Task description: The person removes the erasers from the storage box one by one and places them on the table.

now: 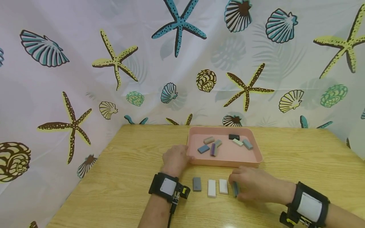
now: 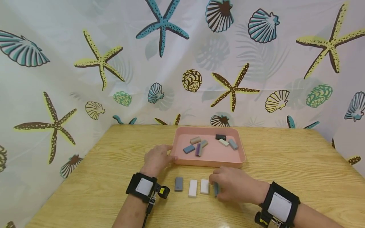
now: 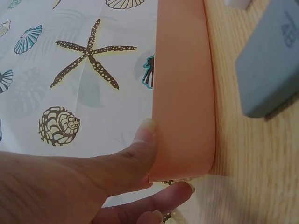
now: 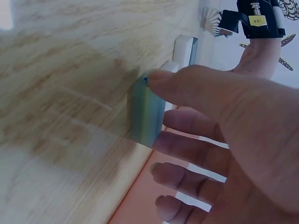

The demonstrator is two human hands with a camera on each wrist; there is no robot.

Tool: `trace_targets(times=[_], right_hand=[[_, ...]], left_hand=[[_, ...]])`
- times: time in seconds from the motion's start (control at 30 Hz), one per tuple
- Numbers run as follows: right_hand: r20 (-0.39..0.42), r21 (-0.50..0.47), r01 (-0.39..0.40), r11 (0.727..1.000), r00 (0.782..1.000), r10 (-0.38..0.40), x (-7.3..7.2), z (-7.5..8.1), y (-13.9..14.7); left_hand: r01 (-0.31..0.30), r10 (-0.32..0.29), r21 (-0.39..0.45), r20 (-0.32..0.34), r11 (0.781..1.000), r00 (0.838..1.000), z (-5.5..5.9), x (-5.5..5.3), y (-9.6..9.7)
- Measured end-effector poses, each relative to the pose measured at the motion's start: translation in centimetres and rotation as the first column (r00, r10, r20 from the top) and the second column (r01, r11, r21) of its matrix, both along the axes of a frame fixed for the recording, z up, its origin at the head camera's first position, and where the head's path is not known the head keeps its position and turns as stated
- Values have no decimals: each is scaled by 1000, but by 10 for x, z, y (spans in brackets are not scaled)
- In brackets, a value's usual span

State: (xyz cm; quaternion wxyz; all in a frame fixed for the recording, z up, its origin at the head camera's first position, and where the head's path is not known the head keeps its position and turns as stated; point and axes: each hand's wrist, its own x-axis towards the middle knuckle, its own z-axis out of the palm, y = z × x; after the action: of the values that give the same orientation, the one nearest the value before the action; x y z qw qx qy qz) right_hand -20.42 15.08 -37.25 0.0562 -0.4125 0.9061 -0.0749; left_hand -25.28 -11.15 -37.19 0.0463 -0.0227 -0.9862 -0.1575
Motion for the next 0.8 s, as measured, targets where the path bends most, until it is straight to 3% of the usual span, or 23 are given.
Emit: trace_targets(times=[0.17,0.43,0.8], right_hand=[[-12,-35,-48,998,999,48,-5,4,-1],[-204,-142,-147,979,972,117,-29,21,-7],[-392,-206,-138,969,919,47,-69,20,-16]], left_hand=[[3,-3,9,-13,1000,1000,0,0,-1],[1,-1,13,-19,1000,1000,-1,0,-2],[0,0,3,3,1000,1000,-2,-2,-2]])
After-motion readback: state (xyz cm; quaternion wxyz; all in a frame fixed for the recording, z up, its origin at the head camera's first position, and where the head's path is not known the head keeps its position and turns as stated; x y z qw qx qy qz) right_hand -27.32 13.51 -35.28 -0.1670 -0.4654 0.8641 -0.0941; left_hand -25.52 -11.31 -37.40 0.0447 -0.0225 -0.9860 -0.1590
